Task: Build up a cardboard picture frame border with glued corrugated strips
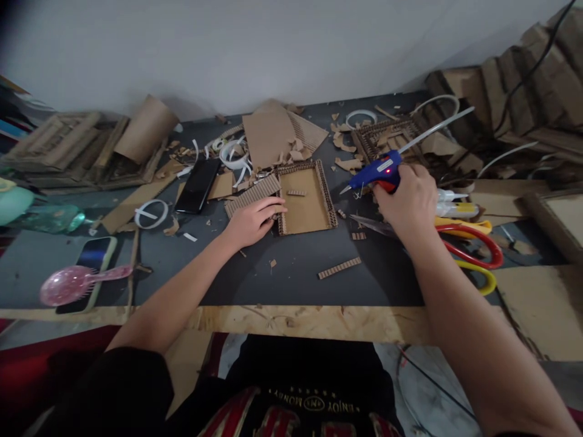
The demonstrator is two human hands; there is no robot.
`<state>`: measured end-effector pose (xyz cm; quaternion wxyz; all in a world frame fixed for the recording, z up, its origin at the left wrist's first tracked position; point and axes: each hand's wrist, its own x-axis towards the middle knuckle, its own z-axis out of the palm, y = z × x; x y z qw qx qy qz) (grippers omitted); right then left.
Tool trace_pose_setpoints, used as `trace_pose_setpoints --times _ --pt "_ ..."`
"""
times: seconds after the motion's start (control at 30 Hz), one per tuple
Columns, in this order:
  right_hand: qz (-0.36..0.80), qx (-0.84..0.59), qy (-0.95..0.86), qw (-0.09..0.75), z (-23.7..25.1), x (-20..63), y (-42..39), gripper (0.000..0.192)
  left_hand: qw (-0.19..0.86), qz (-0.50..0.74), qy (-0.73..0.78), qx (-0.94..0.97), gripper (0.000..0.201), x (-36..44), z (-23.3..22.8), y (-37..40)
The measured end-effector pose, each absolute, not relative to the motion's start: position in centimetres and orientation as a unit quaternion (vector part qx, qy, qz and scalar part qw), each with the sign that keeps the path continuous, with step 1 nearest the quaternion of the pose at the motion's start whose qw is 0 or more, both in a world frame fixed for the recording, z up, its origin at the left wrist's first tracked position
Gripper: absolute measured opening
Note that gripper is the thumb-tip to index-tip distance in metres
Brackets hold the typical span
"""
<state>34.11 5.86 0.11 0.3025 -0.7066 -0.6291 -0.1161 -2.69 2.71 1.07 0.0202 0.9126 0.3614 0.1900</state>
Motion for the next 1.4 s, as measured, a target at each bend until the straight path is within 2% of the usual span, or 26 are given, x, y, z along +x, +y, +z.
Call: trace_pose_setpoints --times 0.2,0.3,0.37,0.43,0.53,0.6,0.8,1.07,1.23,1.4 --pt "-0.201 -0.711 -0.597 0.314 -2.0 34.0 6.8 0.051 0.000 0.196 0.391 0.899 0.042 -2.5 1.0 2.4" --pt "-0.217 -0.704 -0.585 0.339 -0.8 32.8 6.0 0.069 0.007 0.256 0.433 0.864 0.058 -2.5 1.1 2.3" --pt "-0.212 -0.677 -0.607 0.358 0.8 31.9 5.0 0.074 0.019 0.300 0.434 0.849 0.070 -2.3 1.4 2.1" --pt "-0.180 -0.611 -0.680 0.365 2.4 30.7 3.6 0.065 0.031 0.315 0.409 0.856 0.074 -1.9 1.8 1.5" --pt "-0.086 -0.452 -0.805 0.373 3.9 28.0 1.3 0.039 0.021 0.289 0.390 0.874 0.070 -0.8 2.3 0.3" --pt "-0.052 -0.387 -0.844 0.368 3.9 26.0 0.0 0.034 0.008 0.259 0.393 0.883 0.067 -0.1 2.4 -0.4" --pt "-0.042 -0.356 -0.860 0.364 2.7 22.5 -1.7 0.016 -0.031 0.237 0.370 0.898 0.063 1.3 1.9 -1.3" --pt "0.005 -0.372 -0.854 0.365 2.6 23.5 -0.8 0.020 -0.029 0.287 0.323 0.901 0.063 1.5 2.1 -1.5" --pt "0.023 -0.371 -0.856 0.360 2.6 25.9 0.3 0.016 0.039 0.342 0.376 0.860 0.039 -1.1 2.7 0.2" --pt "0.012 -0.371 -0.856 0.361 2.0 26.4 0.6 0.013 0.076 0.331 0.395 0.854 0.033 -2.6 2.1 2.0"
